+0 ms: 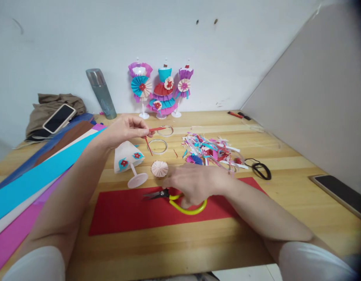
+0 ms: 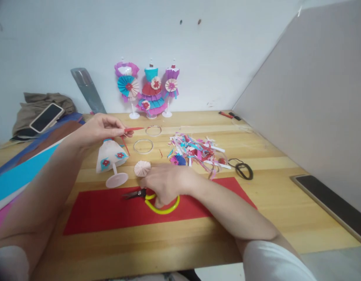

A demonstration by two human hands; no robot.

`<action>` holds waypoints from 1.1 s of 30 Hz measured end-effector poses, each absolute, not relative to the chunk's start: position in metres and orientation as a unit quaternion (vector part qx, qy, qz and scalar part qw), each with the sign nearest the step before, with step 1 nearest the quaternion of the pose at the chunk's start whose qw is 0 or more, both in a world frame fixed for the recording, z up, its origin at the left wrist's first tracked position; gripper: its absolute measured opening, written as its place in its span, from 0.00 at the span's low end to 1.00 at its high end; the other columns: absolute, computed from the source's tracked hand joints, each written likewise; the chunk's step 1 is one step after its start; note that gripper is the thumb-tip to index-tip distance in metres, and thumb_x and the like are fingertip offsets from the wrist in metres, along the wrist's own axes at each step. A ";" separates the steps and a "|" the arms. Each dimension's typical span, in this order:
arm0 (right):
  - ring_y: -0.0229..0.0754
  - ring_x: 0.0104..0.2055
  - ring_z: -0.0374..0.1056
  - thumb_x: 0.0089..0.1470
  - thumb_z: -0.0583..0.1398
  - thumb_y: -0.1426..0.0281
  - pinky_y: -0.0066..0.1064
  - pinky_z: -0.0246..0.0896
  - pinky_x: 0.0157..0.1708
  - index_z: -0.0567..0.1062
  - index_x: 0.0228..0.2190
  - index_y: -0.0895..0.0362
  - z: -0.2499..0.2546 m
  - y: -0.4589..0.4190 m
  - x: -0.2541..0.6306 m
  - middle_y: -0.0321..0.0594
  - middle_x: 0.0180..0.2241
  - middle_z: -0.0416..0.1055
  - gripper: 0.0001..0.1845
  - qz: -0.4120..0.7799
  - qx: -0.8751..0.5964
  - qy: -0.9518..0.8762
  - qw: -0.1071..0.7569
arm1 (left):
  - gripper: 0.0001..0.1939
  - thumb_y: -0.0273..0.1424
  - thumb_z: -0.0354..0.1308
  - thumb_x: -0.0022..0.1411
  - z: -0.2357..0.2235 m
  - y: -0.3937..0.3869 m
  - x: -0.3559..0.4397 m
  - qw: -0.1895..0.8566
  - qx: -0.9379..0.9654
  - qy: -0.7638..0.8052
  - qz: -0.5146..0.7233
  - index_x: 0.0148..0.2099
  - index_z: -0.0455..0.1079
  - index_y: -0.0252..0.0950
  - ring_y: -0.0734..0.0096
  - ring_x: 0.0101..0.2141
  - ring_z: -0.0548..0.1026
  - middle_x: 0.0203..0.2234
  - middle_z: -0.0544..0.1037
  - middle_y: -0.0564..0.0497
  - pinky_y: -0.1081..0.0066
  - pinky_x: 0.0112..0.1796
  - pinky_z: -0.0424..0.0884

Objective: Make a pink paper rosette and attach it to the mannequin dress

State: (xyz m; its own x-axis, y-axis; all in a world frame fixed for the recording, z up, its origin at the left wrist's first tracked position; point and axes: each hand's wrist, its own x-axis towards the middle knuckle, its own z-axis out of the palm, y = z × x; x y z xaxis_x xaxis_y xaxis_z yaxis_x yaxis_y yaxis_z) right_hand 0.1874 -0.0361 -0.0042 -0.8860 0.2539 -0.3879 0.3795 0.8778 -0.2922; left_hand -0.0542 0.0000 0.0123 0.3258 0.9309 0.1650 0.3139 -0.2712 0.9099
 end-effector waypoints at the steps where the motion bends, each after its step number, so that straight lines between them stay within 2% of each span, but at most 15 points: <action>1: 0.49 0.39 0.73 0.45 0.70 0.68 0.32 0.54 0.29 0.81 0.44 0.59 -0.006 -0.042 0.183 0.49 0.41 0.80 0.22 -0.160 0.160 0.955 0.194 | 0.12 0.38 0.72 0.52 0.012 0.000 -0.054 0.417 0.701 0.440 0.377 0.29 0.80 0.34 0.62 0.37 0.83 0.32 0.86 0.44 0.69 0.40 0.78; 4: 0.49 0.38 0.74 0.52 0.67 0.64 0.33 0.53 0.28 0.81 0.43 0.58 -0.003 -0.052 0.179 0.49 0.39 0.80 0.17 -0.126 0.169 0.951 0.226 | 0.12 0.38 0.73 0.51 0.010 0.001 -0.052 0.445 0.688 0.430 0.379 0.29 0.79 0.33 0.61 0.37 0.83 0.32 0.85 0.43 0.68 0.38 0.78; 7: 0.47 0.33 0.73 0.59 0.63 0.64 0.33 0.53 0.29 0.81 0.37 0.57 0.008 -0.049 0.187 0.47 0.32 0.80 0.10 -0.112 0.245 0.951 0.150 | 0.12 0.37 0.73 0.50 0.007 0.000 -0.050 0.459 0.684 0.423 0.377 0.28 0.78 0.34 0.61 0.35 0.83 0.31 0.85 0.43 0.67 0.38 0.78; 9: 0.47 0.32 0.72 0.64 0.57 0.67 0.35 0.56 0.31 0.80 0.34 0.58 0.015 -0.041 0.195 0.47 0.29 0.78 0.13 -0.076 0.350 0.934 -0.006 | 0.11 0.37 0.73 0.50 0.006 -0.002 -0.046 0.461 0.691 0.417 0.369 0.29 0.79 0.34 0.61 0.34 0.83 0.30 0.85 0.45 0.67 0.38 0.78; 10: 0.49 0.34 0.73 0.65 0.56 0.65 0.37 0.60 0.34 0.80 0.37 0.59 0.017 -0.036 0.198 0.48 0.32 0.79 0.14 -0.055 0.385 0.913 -0.122 | 0.11 0.37 0.72 0.51 0.007 -0.004 -0.043 0.462 0.696 0.413 0.363 0.29 0.79 0.35 0.62 0.34 0.83 0.29 0.85 0.46 0.67 0.38 0.77; 12: 0.54 0.48 0.73 0.62 0.60 0.60 0.42 0.65 0.45 0.78 0.48 0.56 0.015 -0.026 0.202 0.51 0.45 0.79 0.17 -0.052 0.358 0.886 -0.289 | 0.10 0.37 0.72 0.51 0.007 -0.008 -0.037 0.468 0.703 0.404 0.351 0.29 0.79 0.36 0.62 0.34 0.82 0.28 0.84 0.47 0.67 0.38 0.77; 13: 0.55 0.53 0.71 0.60 0.63 0.58 0.44 0.65 0.50 0.76 0.51 0.53 0.012 -0.022 0.203 0.49 0.50 0.77 0.20 -0.074 0.328 0.882 -0.330 | 0.10 0.38 0.72 0.52 0.007 -0.010 -0.034 0.472 0.706 0.399 0.346 0.29 0.79 0.36 0.63 0.33 0.82 0.27 0.84 0.48 0.67 0.38 0.76; 15: 0.54 0.55 0.71 0.57 0.65 0.58 0.46 0.65 0.54 0.76 0.52 0.50 0.003 -0.014 0.201 0.46 0.52 0.76 0.22 -0.145 0.290 0.879 -0.351 | 0.10 0.38 0.71 0.52 0.006 -0.013 -0.028 0.482 0.708 0.387 0.341 0.29 0.79 0.37 0.65 0.32 0.81 0.26 0.83 0.49 0.68 0.37 0.75; 19: 0.51 0.47 0.75 0.58 0.65 0.62 0.46 0.68 0.52 0.79 0.44 0.52 -0.014 -0.006 0.193 0.44 0.43 0.79 0.13 -0.229 0.328 0.843 -0.359 | 0.11 0.38 0.69 0.56 0.000 -0.014 -0.020 0.491 0.707 0.379 0.340 0.29 0.79 0.36 0.68 0.29 0.78 0.25 0.81 0.51 0.70 0.34 0.73; 23: 0.50 0.43 0.75 0.57 0.65 0.64 0.44 0.69 0.48 0.80 0.36 0.53 -0.016 -0.004 0.191 0.43 0.39 0.80 0.07 -0.237 0.348 0.831 -0.362 | 0.10 0.36 0.67 0.60 -0.006 -0.013 -0.019 0.509 0.700 0.376 0.330 0.31 0.78 0.36 0.69 0.32 0.78 0.27 0.82 0.52 0.71 0.36 0.73; 27: 0.50 0.41 0.74 0.56 0.62 0.66 0.44 0.69 0.47 0.80 0.31 0.51 -0.013 -0.005 0.193 0.41 0.35 0.80 0.06 -0.205 0.337 0.841 -0.370 | 0.10 0.36 0.68 0.58 -0.005 -0.013 -0.016 0.506 0.694 0.390 0.332 0.32 0.79 0.34 0.68 0.32 0.78 0.27 0.83 0.51 0.70 0.36 0.73; 33: 0.51 0.42 0.74 0.57 0.60 0.66 0.46 0.68 0.47 0.79 0.30 0.51 -0.014 -0.005 0.194 0.43 0.35 0.79 0.08 -0.190 0.335 0.838 -0.387 | 0.18 0.37 0.69 0.57 -0.001 -0.016 -0.011 0.515 0.661 0.420 0.349 0.47 0.81 0.33 0.62 0.35 0.81 0.34 0.85 0.47 0.67 0.39 0.76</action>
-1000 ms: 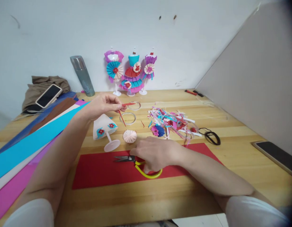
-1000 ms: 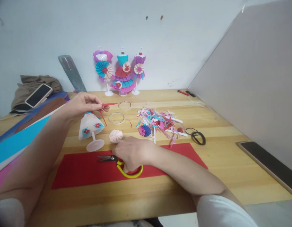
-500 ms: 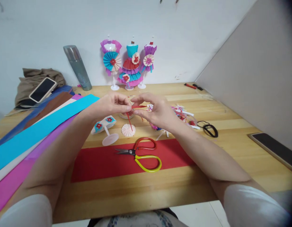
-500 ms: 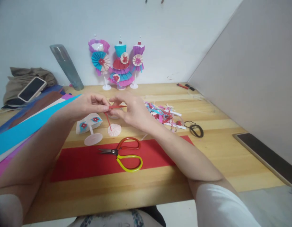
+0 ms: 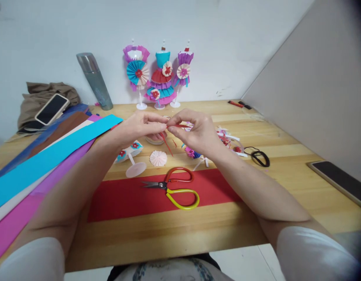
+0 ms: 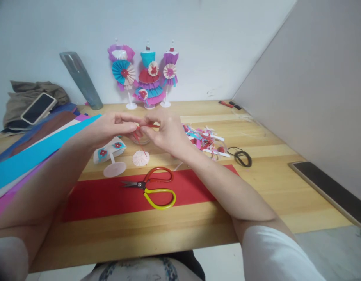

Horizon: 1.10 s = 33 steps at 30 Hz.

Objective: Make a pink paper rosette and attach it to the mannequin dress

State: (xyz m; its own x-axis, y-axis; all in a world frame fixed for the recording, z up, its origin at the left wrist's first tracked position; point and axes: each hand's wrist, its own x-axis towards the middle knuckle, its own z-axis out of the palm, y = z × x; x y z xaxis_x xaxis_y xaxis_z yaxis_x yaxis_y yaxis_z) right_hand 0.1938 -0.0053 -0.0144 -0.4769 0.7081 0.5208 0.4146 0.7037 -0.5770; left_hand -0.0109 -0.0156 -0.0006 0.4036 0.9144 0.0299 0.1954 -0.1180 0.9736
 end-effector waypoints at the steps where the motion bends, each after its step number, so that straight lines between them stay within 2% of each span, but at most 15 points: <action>1: 0.51 0.42 0.74 0.57 0.60 0.66 0.46 0.68 0.47 0.78 0.29 0.52 -0.014 -0.005 0.194 0.42 0.35 0.79 0.08 0.191 -0.334 -0.833 0.397 | 0.18 0.37 0.68 0.58 0.000 -0.016 -0.011 0.517 0.654 0.420 0.358 0.49 0.80 0.33 0.63 0.35 0.81 0.34 0.85 0.48 0.67 0.39 0.76; 3: 0.50 0.41 0.74 0.55 0.61 0.67 0.46 0.68 0.47 0.78 0.28 0.53 -0.013 -0.004 0.195 0.42 0.35 0.79 0.06 0.199 -0.333 -0.822 0.417 | 0.15 0.35 0.67 0.60 0.002 -0.016 -0.011 0.528 0.643 0.420 0.363 0.48 0.80 0.33 0.65 0.34 0.81 0.31 0.84 0.50 0.69 0.37 0.76; 6: 0.48 0.41 0.74 0.54 0.63 0.67 0.43 0.68 0.47 0.77 0.28 0.53 -0.011 0.000 0.196 0.42 0.35 0.80 0.04 0.232 -0.344 -0.809 0.417 | 0.11 0.34 0.68 0.60 0.006 -0.015 -0.018 0.516 0.638 0.435 0.371 0.41 0.80 0.32 0.68 0.31 0.80 0.28 0.84 0.51 0.71 0.35 0.75; 12: 0.45 0.37 0.75 0.52 0.64 0.69 0.39 0.70 0.44 0.79 0.26 0.54 -0.025 0.002 0.183 0.38 0.32 0.81 0.04 0.330 -0.332 -0.821 0.327 | 0.07 0.28 0.68 0.58 0.024 -0.014 -0.045 0.419 0.607 0.507 0.445 0.39 0.79 0.29 0.69 0.29 0.81 0.25 0.83 0.50 0.73 0.34 0.74; 16: 0.41 0.32 0.76 0.48 0.67 0.76 0.32 0.70 0.35 0.82 0.27 0.51 -0.044 -0.010 0.171 0.33 0.29 0.80 0.07 0.394 -0.240 -0.859 0.220 | 0.05 0.26 0.63 0.61 0.033 -0.019 -0.049 0.374 0.611 0.530 0.454 0.38 0.79 0.28 0.71 0.28 0.81 0.24 0.82 0.54 0.72 0.37 0.75; 19: 0.38 0.30 0.75 0.42 0.65 0.86 0.28 0.66 0.30 0.83 0.31 0.49 -0.052 -0.021 0.167 0.31 0.28 0.80 0.20 0.375 -0.200 -0.892 0.152 | 0.07 0.26 0.60 0.64 0.032 -0.019 -0.047 0.370 0.635 0.541 0.408 0.40 0.79 0.27 0.72 0.31 0.82 0.26 0.82 0.56 0.69 0.41 0.75; 21: 0.36 0.30 0.74 0.42 0.63 0.89 0.27 0.64 0.30 0.83 0.33 0.49 -0.053 -0.026 0.166 0.31 0.29 0.79 0.24 0.354 -0.192 -0.907 0.122 | 0.06 0.26 0.63 0.62 0.029 -0.018 -0.046 0.370 0.644 0.536 0.401 0.38 0.78 0.28 0.70 0.31 0.82 0.26 0.82 0.53 0.68 0.40 0.76; 23: 0.36 0.31 0.73 0.44 0.62 0.89 0.27 0.63 0.29 0.82 0.32 0.50 -0.050 -0.029 0.167 0.31 0.28 0.78 0.22 0.345 -0.184 -0.913 0.113 | 0.05 0.26 0.65 0.61 0.027 -0.017 -0.045 0.366 0.651 0.530 0.402 0.36 0.78 0.28 0.67 0.31 0.82 0.25 0.82 0.51 0.66 0.39 0.77; 26: 0.36 0.30 0.72 0.45 0.66 0.84 0.28 0.62 0.29 0.80 0.27 0.52 -0.043 -0.027 0.170 0.31 0.28 0.78 0.14 0.358 -0.164 -0.913 0.105 | 0.07 0.27 0.64 0.62 0.028 -0.019 -0.044 0.360 0.653 0.539 0.391 0.38 0.79 0.26 0.65 0.34 0.82 0.28 0.82 0.50 0.64 0.41 0.76; 30: 0.37 0.31 0.73 0.52 0.66 0.77 0.28 0.63 0.31 0.81 0.31 0.57 -0.042 -0.006 0.176 0.35 0.30 0.80 0.04 0.360 -0.212 -0.904 0.090 | 0.07 0.27 0.64 0.62 0.028 -0.017 -0.044 0.345 0.648 0.558 0.387 0.38 0.79 0.27 0.64 0.35 0.82 0.29 0.82 0.48 0.63 0.41 0.75; 33: 0.42 0.35 0.75 0.55 0.60 0.79 0.32 0.65 0.37 0.82 0.35 0.60 -0.053 0.017 0.179 0.41 0.34 0.82 0.10 0.213 -0.335 -0.907 0.137 | 0.04 0.25 0.64 0.59 0.018 -0.007 -0.047 0.321 0.653 0.570 0.381 0.35 0.79 0.31 0.65 0.32 0.80 0.27 0.81 0.49 0.67 0.37 0.75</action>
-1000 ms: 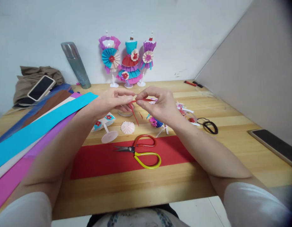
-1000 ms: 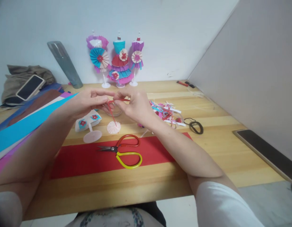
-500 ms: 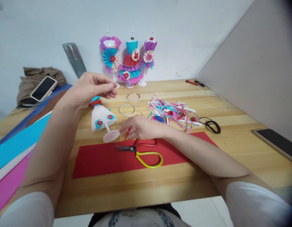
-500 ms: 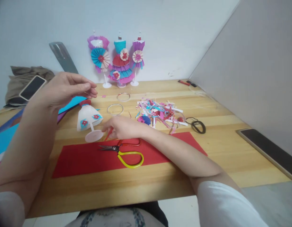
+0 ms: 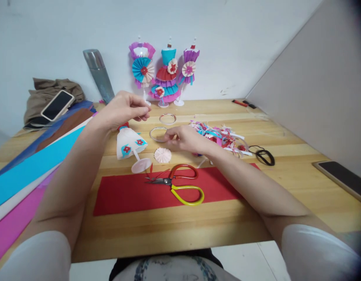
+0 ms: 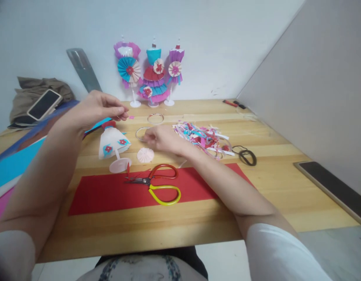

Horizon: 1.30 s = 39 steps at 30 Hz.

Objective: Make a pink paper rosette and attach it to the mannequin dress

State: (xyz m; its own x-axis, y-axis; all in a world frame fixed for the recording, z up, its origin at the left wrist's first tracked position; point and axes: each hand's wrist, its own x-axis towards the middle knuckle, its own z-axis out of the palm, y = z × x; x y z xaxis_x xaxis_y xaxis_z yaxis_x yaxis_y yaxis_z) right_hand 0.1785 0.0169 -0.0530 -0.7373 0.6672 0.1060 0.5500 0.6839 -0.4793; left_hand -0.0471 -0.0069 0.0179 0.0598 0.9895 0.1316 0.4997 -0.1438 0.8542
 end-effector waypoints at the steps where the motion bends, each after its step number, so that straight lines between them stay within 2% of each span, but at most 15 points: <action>1: 0.45 0.40 0.76 0.54 0.59 0.82 0.33 0.66 0.41 0.83 0.38 0.61 -0.058 0.023 0.179 0.44 0.38 0.82 0.14 0.174 -0.352 -0.910 0.137 | 0.03 0.25 0.64 0.57 0.013 -0.002 -0.049 0.313 0.666 0.568 0.370 0.33 0.80 0.32 0.66 0.30 0.80 0.26 0.81 0.49 0.68 0.35 0.74; 3: 0.49 0.53 0.74 0.53 0.56 0.86 0.35 0.64 0.51 0.81 0.49 0.61 -0.070 0.033 0.178 0.48 0.52 0.79 0.25 0.128 -0.325 -0.929 0.125 | 0.03 0.27 0.65 0.54 0.004 0.007 -0.051 0.297 0.692 0.563 0.340 0.31 0.80 0.34 0.68 0.28 0.78 0.25 0.81 0.49 0.70 0.31 0.73; 5: 0.50 0.57 0.71 0.54 0.54 0.86 0.35 0.62 0.54 0.79 0.53 0.60 -0.081 0.037 0.177 0.49 0.54 0.77 0.28 0.121 -0.311 -0.936 0.109 | 0.03 0.28 0.65 0.53 -0.003 0.012 -0.052 0.297 0.704 0.562 0.315 0.30 0.80 0.35 0.68 0.27 0.77 0.24 0.82 0.48 0.72 0.28 0.72; 9: 0.51 0.48 0.74 0.58 0.54 0.81 0.35 0.63 0.45 0.81 0.47 0.61 -0.092 0.039 0.174 0.53 0.49 0.78 0.21 0.119 -0.323 -0.934 0.097 | 0.03 0.29 0.65 0.51 -0.005 0.013 -0.049 0.311 0.695 0.571 0.307 0.30 0.80 0.36 0.67 0.28 0.77 0.25 0.82 0.48 0.70 0.29 0.74; 11: 0.48 0.43 0.73 0.57 0.56 0.80 0.34 0.62 0.42 0.82 0.42 0.60 -0.090 0.043 0.176 0.50 0.43 0.79 0.17 0.138 -0.339 -0.922 0.124 | 0.03 0.28 0.65 0.51 -0.003 0.011 -0.047 0.315 0.685 0.577 0.313 0.31 0.80 0.36 0.66 0.29 0.78 0.26 0.83 0.48 0.69 0.32 0.75; 14: 0.40 0.34 0.68 0.52 0.59 0.77 0.31 0.60 0.35 0.80 0.34 0.58 -0.077 0.049 0.181 0.40 0.31 0.76 0.09 0.278 -0.342 -0.870 0.222 | 0.05 0.27 0.64 0.53 0.001 0.009 -0.045 0.319 0.673 0.574 0.342 0.32 0.81 0.35 0.65 0.31 0.79 0.27 0.83 0.46 0.67 0.34 0.76; 17: 0.36 0.29 0.63 0.49 0.63 0.71 0.29 0.57 0.32 0.76 0.29 0.57 -0.059 0.049 0.188 0.33 0.26 0.71 0.03 0.455 -0.284 -0.780 0.323 | 0.07 0.26 0.62 0.54 0.006 0.007 -0.046 0.307 0.667 0.557 0.387 0.36 0.81 0.33 0.66 0.31 0.80 0.28 0.83 0.46 0.67 0.35 0.76; 20: 0.35 0.28 0.62 0.45 0.67 0.67 0.29 0.55 0.31 0.76 0.29 0.56 -0.041 0.040 0.193 0.33 0.27 0.71 0.08 0.525 -0.251 -0.733 0.352 | 0.10 0.28 0.61 0.55 0.012 0.001 -0.046 0.281 0.674 0.539 0.420 0.39 0.81 0.33 0.66 0.33 0.80 0.30 0.83 0.46 0.67 0.37 0.76; 25: 0.34 0.28 0.62 0.42 0.68 0.67 0.29 0.54 0.29 0.76 0.28 0.56 -0.025 0.025 0.193 0.32 0.27 0.72 0.10 0.524 -0.242 -0.715 0.394 | 0.17 0.31 0.59 0.59 0.019 -0.013 -0.036 0.198 0.703 0.534 0.427 0.49 0.80 0.33 0.61 0.38 0.81 0.40 0.85 0.42 0.62 0.42 0.77; 29: 0.31 0.23 0.56 0.42 0.68 0.66 0.28 0.49 0.24 0.77 0.30 0.56 -0.022 0.020 0.191 0.32 0.25 0.72 0.10 0.543 -0.260 -0.678 0.422 | 0.20 0.32 0.58 0.62 0.017 -0.018 -0.027 0.154 0.729 0.526 0.410 0.54 0.79 0.34 0.59 0.42 0.81 0.46 0.84 0.42 0.59 0.47 0.77; 35: 0.30 0.20 0.54 0.38 0.70 0.66 0.27 0.42 0.20 0.78 0.29 0.57 -0.014 0.011 0.188 0.32 0.21 0.72 0.13 0.596 -0.275 -0.617 0.434 | 0.23 0.33 0.58 0.64 0.014 -0.026 -0.021 0.029 0.782 0.438 0.442 0.60 0.74 0.39 0.58 0.48 0.79 0.61 0.75 0.42 0.62 0.46 0.78; 37: 0.30 0.19 0.55 0.36 0.70 0.67 0.26 0.41 0.20 0.78 0.28 0.57 -0.011 0.008 0.188 0.32 0.21 0.73 0.13 0.613 -0.272 -0.609 0.423 | 0.22 0.32 0.57 0.65 0.014 -0.029 -0.019 0.021 0.815 0.409 0.409 0.61 0.75 0.41 0.60 0.48 0.79 0.62 0.74 0.43 0.63 0.47 0.77; 39: 0.29 0.19 0.54 0.36 0.71 0.67 0.25 0.40 0.20 0.78 0.28 0.57 -0.011 0.006 0.187 0.32 0.20 0.73 0.13 0.626 -0.260 -0.610 0.410 | 0.22 0.33 0.57 0.65 0.014 -0.031 -0.016 0.056 0.823 0.402 0.396 0.60 0.75 0.39 0.62 0.44 0.80 0.59 0.77 0.42 0.65 0.44 0.78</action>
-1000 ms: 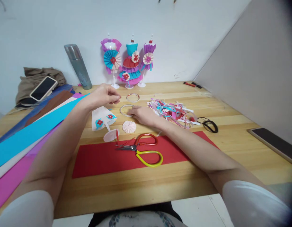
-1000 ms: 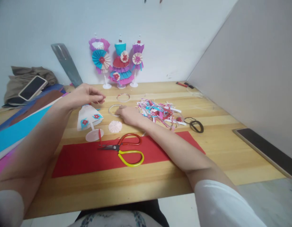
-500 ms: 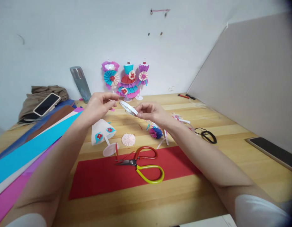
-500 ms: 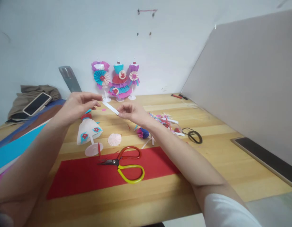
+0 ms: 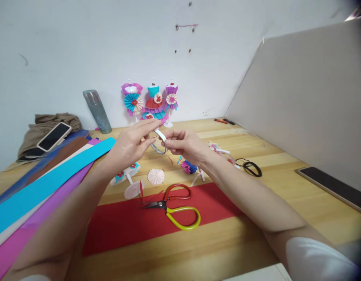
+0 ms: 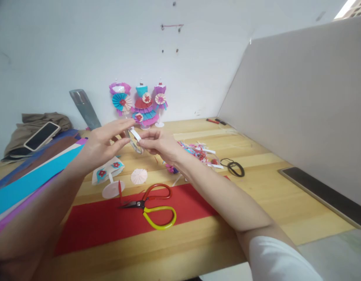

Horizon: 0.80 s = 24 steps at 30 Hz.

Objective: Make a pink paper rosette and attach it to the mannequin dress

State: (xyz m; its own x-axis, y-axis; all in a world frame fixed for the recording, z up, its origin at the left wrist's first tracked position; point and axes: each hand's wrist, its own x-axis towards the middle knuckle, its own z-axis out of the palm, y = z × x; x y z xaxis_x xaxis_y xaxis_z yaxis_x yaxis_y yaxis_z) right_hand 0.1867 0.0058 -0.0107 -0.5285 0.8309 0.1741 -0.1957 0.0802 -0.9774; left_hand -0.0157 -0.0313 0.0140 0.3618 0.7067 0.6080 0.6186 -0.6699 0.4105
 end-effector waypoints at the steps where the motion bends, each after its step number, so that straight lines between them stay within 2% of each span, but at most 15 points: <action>1: 0.29 0.19 0.54 0.36 0.71 0.67 0.25 0.41 0.20 0.78 0.28 0.57 -0.011 0.005 0.186 0.32 0.20 0.73 0.13 0.628 -0.253 -0.613 0.408 | 0.22 0.33 0.58 0.65 0.014 -0.032 -0.014 0.076 0.820 0.402 0.401 0.60 0.75 0.38 0.62 0.43 0.80 0.58 0.78 0.42 0.65 0.43 0.78; 5: 0.31 0.21 0.59 0.38 0.70 0.69 0.25 0.51 0.22 0.77 0.26 0.57 -0.016 0.004 0.184 0.31 0.20 0.72 0.10 0.613 -0.230 -0.623 0.428 | 0.20 0.34 0.60 0.63 0.016 -0.037 -0.010 0.086 0.805 0.408 0.423 0.57 0.76 0.36 0.62 0.43 0.81 0.62 0.73 0.39 0.63 0.44 0.79; 9: 0.32 0.25 0.64 0.39 0.69 0.72 0.27 0.61 0.28 0.76 0.26 0.56 -0.021 0.005 0.182 0.32 0.24 0.74 0.09 0.628 -0.221 -0.610 0.429 | 0.19 0.32 0.57 0.66 0.018 -0.042 -0.009 0.020 0.835 0.382 0.394 0.57 0.74 0.38 0.56 0.57 0.76 0.60 0.76 0.42 0.61 0.51 0.77; 12: 0.33 0.28 0.67 0.39 0.68 0.74 0.29 0.66 0.34 0.75 0.26 0.57 -0.023 0.005 0.181 0.33 0.26 0.74 0.08 0.668 -0.226 -0.579 0.409 | 0.18 0.30 0.56 0.66 0.020 -0.046 -0.009 0.009 0.860 0.360 0.362 0.57 0.71 0.39 0.58 0.60 0.73 0.61 0.75 0.45 0.59 0.58 0.73; 16: 0.35 0.31 0.71 0.39 0.66 0.74 0.30 0.69 0.38 0.75 0.23 0.58 -0.020 0.003 0.182 0.35 0.26 0.75 0.05 0.709 -0.232 -0.541 0.388 | 0.10 0.30 0.58 0.64 0.023 -0.049 -0.006 0.018 0.889 0.344 0.302 0.48 0.72 0.40 0.56 0.64 0.70 0.65 0.71 0.46 0.58 0.62 0.68; 18: 0.36 0.31 0.72 0.40 0.66 0.74 0.31 0.70 0.39 0.76 0.25 0.58 -0.018 0.001 0.182 0.36 0.26 0.76 0.04 0.704 -0.237 -0.547 0.386 | 0.05 0.29 0.58 0.63 0.023 -0.048 -0.007 0.019 0.878 0.355 0.320 0.42 0.72 0.40 0.56 0.62 0.71 0.61 0.75 0.46 0.58 0.61 0.69; 20: 0.37 0.33 0.74 0.40 0.66 0.75 0.33 0.71 0.41 0.78 0.29 0.57 -0.017 -0.001 0.182 0.37 0.28 0.78 0.09 0.684 -0.242 -0.566 0.391 | 0.02 0.30 0.58 0.63 0.023 -0.044 -0.010 0.042 0.842 0.384 0.377 0.37 0.72 0.41 0.58 0.55 0.77 0.51 0.81 0.47 0.59 0.56 0.73; 22: 0.40 0.36 0.76 0.40 0.67 0.74 0.34 0.72 0.42 0.77 0.34 0.56 -0.015 -0.005 0.183 0.38 0.30 0.79 0.14 0.657 -0.241 -0.591 0.402 | 0.03 0.34 0.61 0.60 0.023 -0.036 -0.017 0.100 0.790 0.411 0.444 0.34 0.72 0.41 0.59 0.47 0.80 0.41 0.83 0.48 0.60 0.50 0.76; 24: 0.42 0.37 0.77 0.42 0.66 0.72 0.34 0.72 0.39 0.76 0.37 0.55 -0.013 -0.010 0.183 0.39 0.31 0.80 0.16 0.616 -0.237 -0.623 0.421 | 0.09 0.36 0.66 0.54 0.023 -0.027 -0.024 0.172 0.742 0.421 0.492 0.30 0.70 0.39 0.60 0.41 0.80 0.36 0.82 0.48 0.60 0.45 0.78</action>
